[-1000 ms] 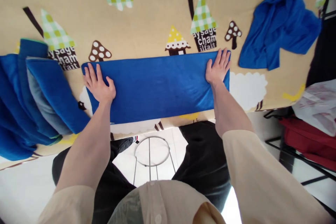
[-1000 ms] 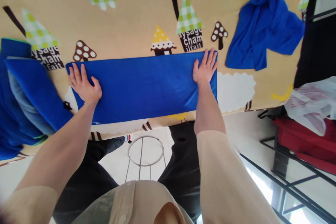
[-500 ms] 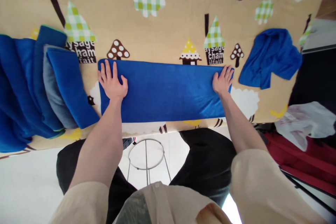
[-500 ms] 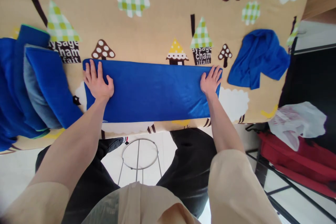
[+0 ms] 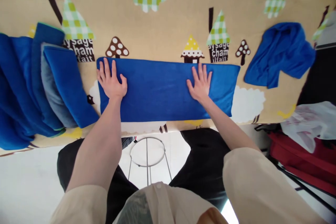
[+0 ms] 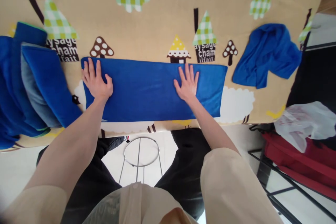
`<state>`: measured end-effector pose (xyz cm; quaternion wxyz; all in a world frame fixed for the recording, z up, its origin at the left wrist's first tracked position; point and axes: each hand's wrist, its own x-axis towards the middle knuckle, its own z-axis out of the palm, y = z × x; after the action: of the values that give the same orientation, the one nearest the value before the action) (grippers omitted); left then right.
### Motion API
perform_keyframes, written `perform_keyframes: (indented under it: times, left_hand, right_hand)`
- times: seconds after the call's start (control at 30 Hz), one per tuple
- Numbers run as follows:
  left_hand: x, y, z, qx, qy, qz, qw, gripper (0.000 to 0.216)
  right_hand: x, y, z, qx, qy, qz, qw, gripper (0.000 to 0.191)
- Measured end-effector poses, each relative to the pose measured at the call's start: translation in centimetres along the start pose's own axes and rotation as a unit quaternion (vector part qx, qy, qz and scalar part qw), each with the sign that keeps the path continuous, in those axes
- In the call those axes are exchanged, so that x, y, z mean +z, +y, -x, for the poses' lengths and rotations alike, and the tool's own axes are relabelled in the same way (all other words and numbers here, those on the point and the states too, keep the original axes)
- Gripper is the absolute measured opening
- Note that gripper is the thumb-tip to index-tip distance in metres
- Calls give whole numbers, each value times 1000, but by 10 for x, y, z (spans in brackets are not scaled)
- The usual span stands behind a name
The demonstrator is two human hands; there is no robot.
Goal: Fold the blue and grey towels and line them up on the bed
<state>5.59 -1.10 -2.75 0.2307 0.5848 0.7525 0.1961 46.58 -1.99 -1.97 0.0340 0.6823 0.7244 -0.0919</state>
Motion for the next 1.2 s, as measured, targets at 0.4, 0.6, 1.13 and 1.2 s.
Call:
perform_keyframes:
  times: [0.4, 0.6, 1.13, 1.2]
  left_hand:
    - [-2, 3, 1, -11, -6, 19, 1000, 76]
    - [-1, 1, 2, -3, -7, 37, 999, 75]
    - [-3, -1, 1, -2, -14, 106, 994, 77]
    - [-3, -2, 1, -1, -15, 106, 994, 77]
  right_hand:
    - [6, 120, -9, 247, 47, -15, 968, 69]
    - [6, 119, -10, 255, 40, -13, 966, 71]
    - [-49, 9, -24, 127, 27, 47, 990, 70]
    - [-40, -48, -21, 44, 63, 36, 996, 72]
